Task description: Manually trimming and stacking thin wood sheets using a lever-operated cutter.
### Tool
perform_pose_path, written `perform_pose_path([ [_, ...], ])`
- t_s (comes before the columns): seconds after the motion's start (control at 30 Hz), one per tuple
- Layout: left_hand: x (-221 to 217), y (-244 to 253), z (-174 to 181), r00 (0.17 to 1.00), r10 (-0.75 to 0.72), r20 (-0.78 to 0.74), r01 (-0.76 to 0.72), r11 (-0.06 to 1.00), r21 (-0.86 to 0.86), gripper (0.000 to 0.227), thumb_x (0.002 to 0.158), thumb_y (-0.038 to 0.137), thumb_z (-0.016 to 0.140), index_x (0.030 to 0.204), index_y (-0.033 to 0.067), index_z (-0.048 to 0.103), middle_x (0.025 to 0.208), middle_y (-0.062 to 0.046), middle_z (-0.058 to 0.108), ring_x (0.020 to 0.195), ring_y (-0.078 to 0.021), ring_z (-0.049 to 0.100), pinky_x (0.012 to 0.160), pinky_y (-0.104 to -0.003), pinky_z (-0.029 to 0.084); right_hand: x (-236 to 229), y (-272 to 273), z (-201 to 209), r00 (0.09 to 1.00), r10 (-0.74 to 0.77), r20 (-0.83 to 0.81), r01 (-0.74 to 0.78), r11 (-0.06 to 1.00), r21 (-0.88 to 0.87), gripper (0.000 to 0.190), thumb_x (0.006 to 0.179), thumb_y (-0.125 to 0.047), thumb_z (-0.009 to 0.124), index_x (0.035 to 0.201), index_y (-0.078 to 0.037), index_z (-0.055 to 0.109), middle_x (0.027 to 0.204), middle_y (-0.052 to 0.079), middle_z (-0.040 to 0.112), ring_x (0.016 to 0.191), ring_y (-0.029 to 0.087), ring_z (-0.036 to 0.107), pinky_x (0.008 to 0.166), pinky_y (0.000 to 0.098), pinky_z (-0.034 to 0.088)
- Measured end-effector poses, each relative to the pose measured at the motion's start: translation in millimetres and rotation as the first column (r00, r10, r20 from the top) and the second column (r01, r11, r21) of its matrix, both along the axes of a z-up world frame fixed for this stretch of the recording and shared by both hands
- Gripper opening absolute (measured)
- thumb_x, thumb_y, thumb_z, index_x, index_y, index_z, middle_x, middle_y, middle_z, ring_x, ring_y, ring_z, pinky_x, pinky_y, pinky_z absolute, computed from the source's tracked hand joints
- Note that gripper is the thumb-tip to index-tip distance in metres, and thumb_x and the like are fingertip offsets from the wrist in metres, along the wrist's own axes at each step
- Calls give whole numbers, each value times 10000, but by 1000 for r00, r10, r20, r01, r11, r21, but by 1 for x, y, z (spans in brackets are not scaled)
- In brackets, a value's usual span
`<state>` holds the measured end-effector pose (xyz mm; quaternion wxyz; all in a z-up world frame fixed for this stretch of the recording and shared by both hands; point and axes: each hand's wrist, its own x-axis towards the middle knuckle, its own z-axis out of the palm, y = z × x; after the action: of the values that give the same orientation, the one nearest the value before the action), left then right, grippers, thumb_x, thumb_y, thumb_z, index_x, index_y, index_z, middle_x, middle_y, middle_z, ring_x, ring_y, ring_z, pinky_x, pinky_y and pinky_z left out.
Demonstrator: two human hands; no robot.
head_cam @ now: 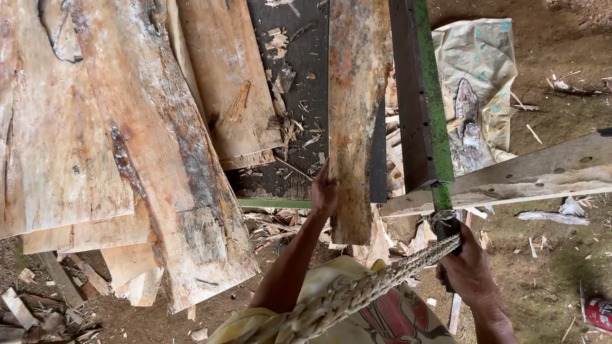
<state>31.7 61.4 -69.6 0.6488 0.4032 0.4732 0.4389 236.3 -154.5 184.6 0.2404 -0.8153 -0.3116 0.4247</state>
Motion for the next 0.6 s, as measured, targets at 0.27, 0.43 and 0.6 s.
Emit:
perform_pose_path([
  [0.27, 18, 4, 1, 999, 29, -41, -30, 999, -18, 804, 888, -183, 447, 1603, 163, 320, 1649, -60, 369, 567, -13, 424, 472, -161, 455, -9, 0, -5, 999, -27, 22, 28, 999, -35, 602, 939, -85, 511, 1519, -113, 355, 718, 160, 651, 514, 246, 633, 433, 414, 564],
  [0.43, 13, 2, 5, 985, 20, -169, -18, 1000, 13, 744, 933, -132, 463, 1602, 163, 323, 1647, -81, 388, 523, 3, 453, 421, -156, 456, -6, -6, -34, 998, 26, 57, -28, 999, 24, 686, 910, -84, 530, 1555, -147, 304, 731, 119, 657, 503, 226, 647, 424, 398, 570],
  [0.6, 6, -1, 34, 960, -36, -277, 10, 995, -95, 762, 920, -111, 460, 1600, 201, 313, 1620, -83, 385, 425, -18, 360, 341, -180, 377, -1, 2, 4, 999, 26, -23, -26, 1000, -16, 377, 1022, -194, 528, 1370, -79, 443, 667, 152, 626, 473, 220, 598, 403, 401, 518],
])
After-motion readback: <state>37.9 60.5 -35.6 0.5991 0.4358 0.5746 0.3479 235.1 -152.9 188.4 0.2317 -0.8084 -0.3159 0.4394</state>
